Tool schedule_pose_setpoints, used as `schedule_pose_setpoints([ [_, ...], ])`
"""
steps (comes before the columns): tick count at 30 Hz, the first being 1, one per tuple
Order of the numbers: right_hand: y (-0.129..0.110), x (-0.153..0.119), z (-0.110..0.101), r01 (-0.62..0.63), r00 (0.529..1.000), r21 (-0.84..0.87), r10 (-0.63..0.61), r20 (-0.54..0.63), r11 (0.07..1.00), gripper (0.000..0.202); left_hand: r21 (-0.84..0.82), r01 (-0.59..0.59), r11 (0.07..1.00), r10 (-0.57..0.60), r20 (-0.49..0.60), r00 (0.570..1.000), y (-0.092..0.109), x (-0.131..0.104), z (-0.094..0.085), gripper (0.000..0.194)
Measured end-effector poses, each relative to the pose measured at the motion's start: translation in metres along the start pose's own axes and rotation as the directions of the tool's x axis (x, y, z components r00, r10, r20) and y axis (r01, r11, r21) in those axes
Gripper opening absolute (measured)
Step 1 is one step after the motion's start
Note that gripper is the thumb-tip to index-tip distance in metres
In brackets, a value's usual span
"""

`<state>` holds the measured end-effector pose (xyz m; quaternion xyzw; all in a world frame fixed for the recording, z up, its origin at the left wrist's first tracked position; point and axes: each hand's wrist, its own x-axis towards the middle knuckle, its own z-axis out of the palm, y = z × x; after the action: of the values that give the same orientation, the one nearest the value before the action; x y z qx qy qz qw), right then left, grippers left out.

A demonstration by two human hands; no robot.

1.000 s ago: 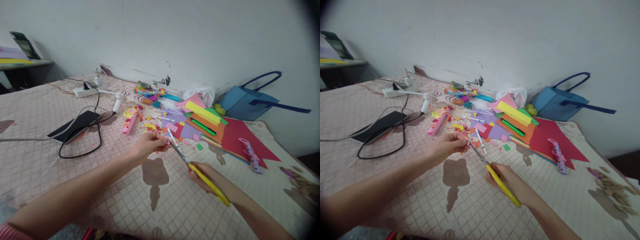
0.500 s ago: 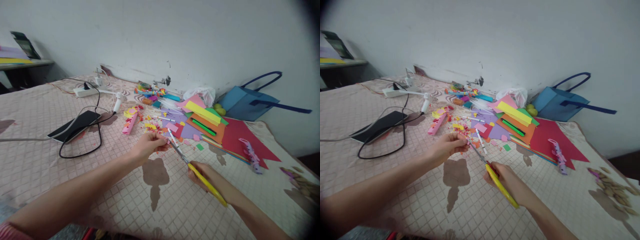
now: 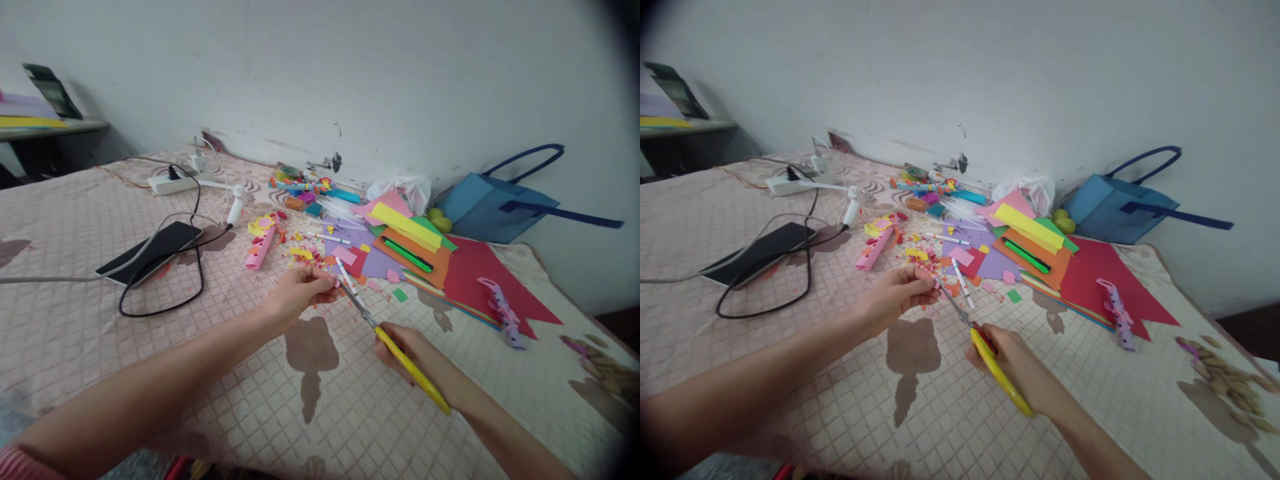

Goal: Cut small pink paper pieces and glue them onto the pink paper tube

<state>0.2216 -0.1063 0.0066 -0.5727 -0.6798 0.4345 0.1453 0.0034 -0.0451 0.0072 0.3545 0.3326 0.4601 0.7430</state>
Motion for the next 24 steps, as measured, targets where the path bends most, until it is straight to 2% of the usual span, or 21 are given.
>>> schedule_pose_setpoints([
  [4,-0.0025,0.0005,0.0013,-0.021,1.0,0.029,0.021,0.016,0.999,0.022,-0.014,-0.001,1.0,0.001,-0.009,1.0,0.0002,-0.0013,0.0013,0.012],
  [12,0.0,0.0015,0.0059,-0.012,1.0,-0.05,0.01,-0.029,0.999,0.019,-0.048,-0.009,0.999,0.008,-0.023,1.0,-0.0042,0.0002,0.0003,0.013],
  [24,-0.0012,0.001,0.0095,-0.025,0.999,-0.032,0.023,-0.047,0.999,0.016,-0.084,-0.014,0.996,0.01,-0.057,0.998,-0.0061,-0.0044,0.0058,0.01],
])
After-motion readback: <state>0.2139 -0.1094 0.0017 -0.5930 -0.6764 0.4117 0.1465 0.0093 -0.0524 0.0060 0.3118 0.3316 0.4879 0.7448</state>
